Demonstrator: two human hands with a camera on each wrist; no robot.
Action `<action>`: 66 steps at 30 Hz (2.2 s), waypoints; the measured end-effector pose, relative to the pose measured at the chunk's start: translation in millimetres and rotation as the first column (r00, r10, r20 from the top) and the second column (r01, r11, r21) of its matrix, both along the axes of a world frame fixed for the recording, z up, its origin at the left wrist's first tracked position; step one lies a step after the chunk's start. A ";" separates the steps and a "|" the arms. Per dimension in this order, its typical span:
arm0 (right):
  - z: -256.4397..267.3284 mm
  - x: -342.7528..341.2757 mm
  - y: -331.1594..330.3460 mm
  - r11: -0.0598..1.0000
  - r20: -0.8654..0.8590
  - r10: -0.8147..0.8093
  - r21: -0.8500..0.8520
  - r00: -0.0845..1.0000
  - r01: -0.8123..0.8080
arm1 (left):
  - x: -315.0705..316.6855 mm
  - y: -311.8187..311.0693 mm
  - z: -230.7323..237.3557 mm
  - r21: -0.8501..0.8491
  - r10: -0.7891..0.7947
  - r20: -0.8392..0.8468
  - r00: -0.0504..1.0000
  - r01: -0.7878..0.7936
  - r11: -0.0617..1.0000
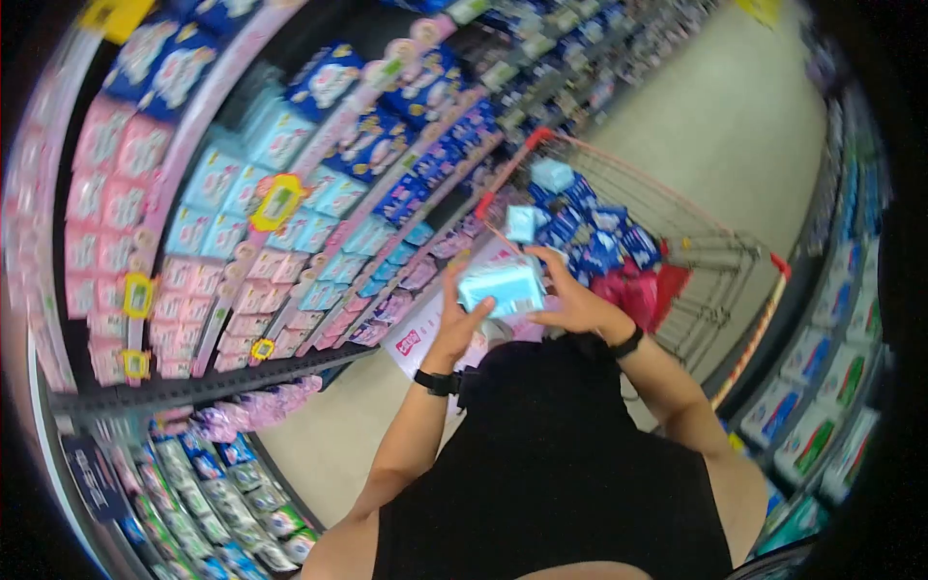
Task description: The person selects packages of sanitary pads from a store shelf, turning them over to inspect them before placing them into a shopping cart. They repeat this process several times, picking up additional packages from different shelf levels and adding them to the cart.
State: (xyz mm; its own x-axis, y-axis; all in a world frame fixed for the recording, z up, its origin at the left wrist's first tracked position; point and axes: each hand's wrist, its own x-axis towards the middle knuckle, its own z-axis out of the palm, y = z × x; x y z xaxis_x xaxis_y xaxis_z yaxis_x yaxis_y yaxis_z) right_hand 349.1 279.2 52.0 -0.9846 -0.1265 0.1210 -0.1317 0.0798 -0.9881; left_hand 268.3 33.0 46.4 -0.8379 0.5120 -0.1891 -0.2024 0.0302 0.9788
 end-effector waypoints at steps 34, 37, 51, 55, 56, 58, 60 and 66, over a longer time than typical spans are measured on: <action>-9.6 70.7 11.4 0.664 0.398 0.098 -0.709 0.912 0.238 | 35.1 48.9 56.3 -0.467 -0.585 -0.556 0.590 0.361 0.807; -18.3 65.7 5.3 0.915 0.295 -0.090 -0.352 0.951 0.196 | 41.6 44.8 27.0 -0.293 -0.381 -0.442 0.812 0.271 0.917; -65.3 68.5 33.4 0.919 0.426 -0.184 -0.244 0.886 0.308 | 47.1 51.9 -7.2 -0.379 -0.432 -0.079 0.898 0.374 0.847; -116.9 88.8 67.9 0.377 0.677 -0.150 -0.635 0.720 0.675 | 46.0 59.3 -2.3 -0.263 -0.457 -0.096 0.884 0.420 0.868; -110.5 93.0 72.5 0.307 0.685 -0.186 -0.641 0.704 0.704 | 44.3 57.0 -4.9 -0.289 -0.451 -0.118 0.885 0.404 0.868; -122.8 101.8 86.5 0.280 0.800 -0.372 -0.387 0.471 0.878 | 43.6 55.4 -12.2 -0.332 -0.443 -0.162 0.882 0.375 0.866; -123.6 97.9 88.1 0.220 0.763 -0.467 -0.389 0.446 0.895 | 37.6 52.1 -17.6 -0.331 -0.420 -0.161 0.893 0.352 0.876; -67.8 61.0 83.0 0.604 0.312 0.127 -0.777 0.942 0.176 | 31.4 44.7 -18.4 -0.353 -0.397 -0.190 0.898 0.315 0.881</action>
State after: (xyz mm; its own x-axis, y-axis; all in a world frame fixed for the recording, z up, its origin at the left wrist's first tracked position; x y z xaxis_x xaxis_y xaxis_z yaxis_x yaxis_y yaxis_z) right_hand 410.2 362.1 -15.8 -0.9840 -0.1062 -0.1429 0.1739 -0.7456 -0.6433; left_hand 299.8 77.7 28.0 -0.6494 0.7351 -0.1945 0.1290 0.3586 0.9246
